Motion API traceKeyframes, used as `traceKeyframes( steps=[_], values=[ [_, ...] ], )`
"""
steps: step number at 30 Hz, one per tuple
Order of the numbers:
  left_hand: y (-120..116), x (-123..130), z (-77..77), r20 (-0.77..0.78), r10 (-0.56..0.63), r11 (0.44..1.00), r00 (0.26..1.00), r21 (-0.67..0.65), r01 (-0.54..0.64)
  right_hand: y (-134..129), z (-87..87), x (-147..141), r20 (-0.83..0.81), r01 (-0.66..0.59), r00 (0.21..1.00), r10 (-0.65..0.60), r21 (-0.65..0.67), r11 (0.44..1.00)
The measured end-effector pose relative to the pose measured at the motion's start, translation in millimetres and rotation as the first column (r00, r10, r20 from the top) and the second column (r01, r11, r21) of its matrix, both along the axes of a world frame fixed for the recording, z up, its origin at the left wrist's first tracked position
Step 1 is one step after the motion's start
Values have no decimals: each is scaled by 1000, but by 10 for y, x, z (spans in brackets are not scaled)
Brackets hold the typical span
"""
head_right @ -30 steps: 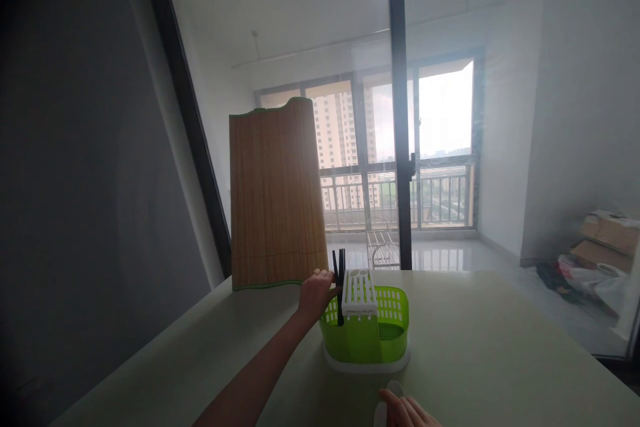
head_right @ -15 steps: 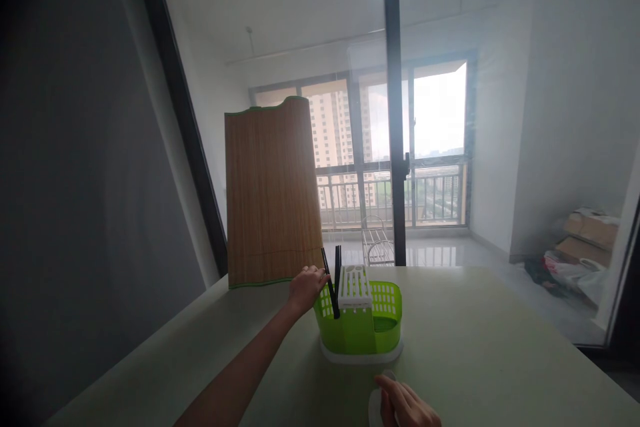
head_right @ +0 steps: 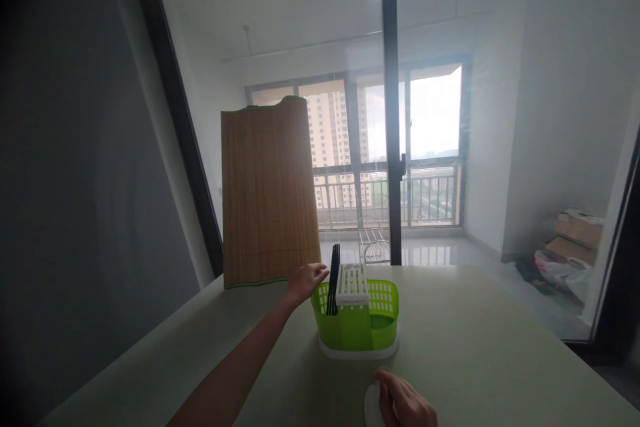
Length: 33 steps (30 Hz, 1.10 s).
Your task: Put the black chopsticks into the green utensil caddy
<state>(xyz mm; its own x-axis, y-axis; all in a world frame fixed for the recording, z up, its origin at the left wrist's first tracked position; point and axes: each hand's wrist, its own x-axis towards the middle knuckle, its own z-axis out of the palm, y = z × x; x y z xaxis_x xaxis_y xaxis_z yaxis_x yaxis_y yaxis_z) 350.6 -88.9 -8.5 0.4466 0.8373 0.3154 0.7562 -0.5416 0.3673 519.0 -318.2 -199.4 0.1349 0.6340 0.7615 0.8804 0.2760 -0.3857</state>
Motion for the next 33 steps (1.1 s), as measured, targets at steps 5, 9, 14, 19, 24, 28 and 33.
traceKeyframes(
  steps=[5, 9, 14, 19, 24, 28, 33],
  values=[
    [-599, -251, -247, 136, 47, 996, 990, 67, -57, -6, 25, 16, -317, 83, 939, -133, -169, 982],
    [-1232, -233, -889, 60, -50, 987, 997, -149, 59, -18, 105, -5, -505, 62, 846, -172, -226, 972],
    [-1565, 61, -1484, 39, -101, 941, 994, -321, 108, -23, 66, -76, -477, 23, 864, -164, -286, 958],
    [-1510, 262, -1607, 34, -148, 931, 988, -333, 150, -7, -25, -92, -394, 14, 910, -131, -287, 958],
    [-1395, 41, -1345, 42, -110, 954, 993, -274, 118, 22, -92, -29, -340, 24, 933, -121, -276, 961],
    [-1216, -368, -639, 134, -2, 1000, 991, -24, 5, 21, -101, -38, -288, 29, 952, -106, -260, 965],
    [-788, -546, 276, 447, 69, 901, 892, 356, -248, 22, -81, -75, -280, -52, 960, 1, -176, 983]
  ],
)
